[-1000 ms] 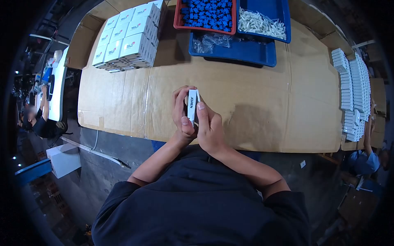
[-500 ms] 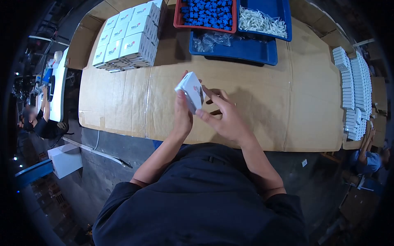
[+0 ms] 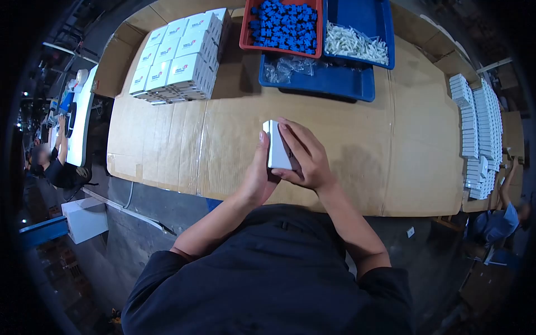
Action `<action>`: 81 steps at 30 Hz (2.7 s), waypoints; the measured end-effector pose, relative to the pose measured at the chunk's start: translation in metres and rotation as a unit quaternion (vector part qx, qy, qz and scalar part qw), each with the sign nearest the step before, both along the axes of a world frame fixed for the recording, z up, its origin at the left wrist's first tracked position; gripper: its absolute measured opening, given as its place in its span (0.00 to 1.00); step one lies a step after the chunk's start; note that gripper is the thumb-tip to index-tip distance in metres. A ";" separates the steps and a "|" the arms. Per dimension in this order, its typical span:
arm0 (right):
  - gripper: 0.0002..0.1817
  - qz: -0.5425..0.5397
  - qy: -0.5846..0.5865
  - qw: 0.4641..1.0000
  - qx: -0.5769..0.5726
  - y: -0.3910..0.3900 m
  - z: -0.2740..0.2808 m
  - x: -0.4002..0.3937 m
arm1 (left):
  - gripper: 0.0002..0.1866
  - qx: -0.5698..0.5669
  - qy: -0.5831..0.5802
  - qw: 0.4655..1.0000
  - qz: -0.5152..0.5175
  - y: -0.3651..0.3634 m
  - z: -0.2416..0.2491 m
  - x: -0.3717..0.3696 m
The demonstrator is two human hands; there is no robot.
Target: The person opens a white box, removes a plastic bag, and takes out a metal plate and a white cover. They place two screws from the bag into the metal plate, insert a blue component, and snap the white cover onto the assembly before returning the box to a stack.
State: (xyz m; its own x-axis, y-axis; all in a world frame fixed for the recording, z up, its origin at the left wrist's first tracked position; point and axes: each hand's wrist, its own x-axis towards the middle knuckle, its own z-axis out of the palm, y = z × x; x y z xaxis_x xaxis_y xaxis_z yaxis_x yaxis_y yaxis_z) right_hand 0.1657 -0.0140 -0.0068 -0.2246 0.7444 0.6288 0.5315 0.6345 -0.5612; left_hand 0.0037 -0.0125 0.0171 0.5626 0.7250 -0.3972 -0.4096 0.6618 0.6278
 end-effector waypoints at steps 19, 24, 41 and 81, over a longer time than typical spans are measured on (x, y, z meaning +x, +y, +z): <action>0.43 0.010 0.242 0.949 -0.202 0.004 0.009 -0.017 | 0.40 0.208 0.115 0.959 0.153 0.013 -0.028 0.007; 0.31 0.021 0.163 0.971 -0.176 -0.005 -0.002 -0.012 | 0.34 0.133 0.072 0.983 0.103 0.024 -0.030 -0.004; 0.18 -0.138 -0.025 0.990 -0.031 -0.007 -0.038 -0.035 | 0.23 0.046 0.155 0.971 0.179 0.007 -0.019 0.018; 0.32 -0.065 0.117 0.980 -0.149 -0.020 0.016 -0.043 | 0.39 0.425 0.170 0.870 0.183 0.019 -0.022 -0.010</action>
